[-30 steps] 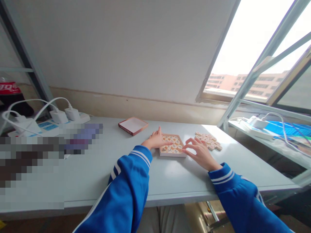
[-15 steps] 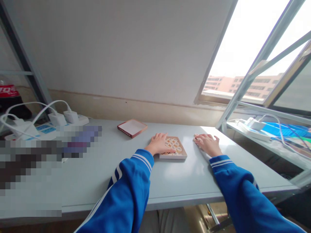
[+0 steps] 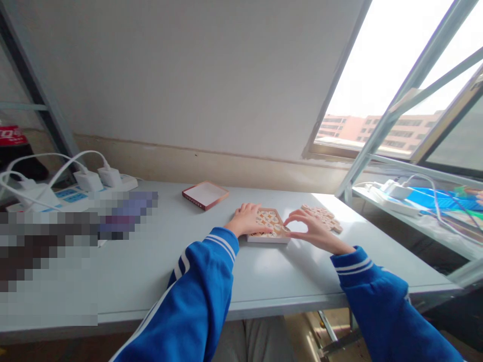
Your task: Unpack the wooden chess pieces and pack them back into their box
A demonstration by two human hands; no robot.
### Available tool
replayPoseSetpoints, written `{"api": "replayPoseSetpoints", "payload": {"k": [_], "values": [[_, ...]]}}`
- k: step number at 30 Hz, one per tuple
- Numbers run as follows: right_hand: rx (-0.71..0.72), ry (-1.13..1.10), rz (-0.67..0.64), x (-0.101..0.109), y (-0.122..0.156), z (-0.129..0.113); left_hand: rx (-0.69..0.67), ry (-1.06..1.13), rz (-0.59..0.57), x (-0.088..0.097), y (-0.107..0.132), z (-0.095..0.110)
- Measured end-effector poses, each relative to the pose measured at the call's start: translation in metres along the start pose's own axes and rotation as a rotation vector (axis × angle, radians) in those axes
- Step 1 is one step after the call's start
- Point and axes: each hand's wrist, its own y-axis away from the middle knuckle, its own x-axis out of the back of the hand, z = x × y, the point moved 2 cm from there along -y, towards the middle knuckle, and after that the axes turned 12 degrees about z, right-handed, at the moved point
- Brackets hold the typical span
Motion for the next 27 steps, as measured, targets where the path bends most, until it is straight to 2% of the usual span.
{"api": "replayPoseSetpoints", "payload": {"k": [5,11,13,16,19,21,23,27], "values": [[0.024,0.053,-0.101,-0.001,0.002,-0.004,-0.005,0.007,0.008,0.002,0.001,0.002],[0.08,0.163,0.039,-0.001,0.007,-0.006,0.034,0.071,0.045,0.0,-0.004,-0.003],[0.075,0.274,0.122,0.001,0.01,0.003,0.055,0.13,0.119,0.002,-0.007,-0.008],[-0.035,0.501,0.239,0.005,0.018,0.033,0.084,0.11,0.291,0.01,-0.009,-0.017],[-0.156,0.694,0.251,0.006,0.035,0.066,0.129,0.004,0.403,0.016,-0.008,-0.024],[-0.17,0.753,0.253,0.005,0.047,0.08,0.139,-0.044,0.413,0.017,-0.007,-0.027],[-0.144,0.78,0.286,0.003,0.057,0.084,0.132,-0.088,0.394,0.016,-0.006,-0.028],[-0.06,0.795,0.349,0.002,0.061,0.073,0.141,-0.161,0.343,0.015,-0.005,-0.026]]}}
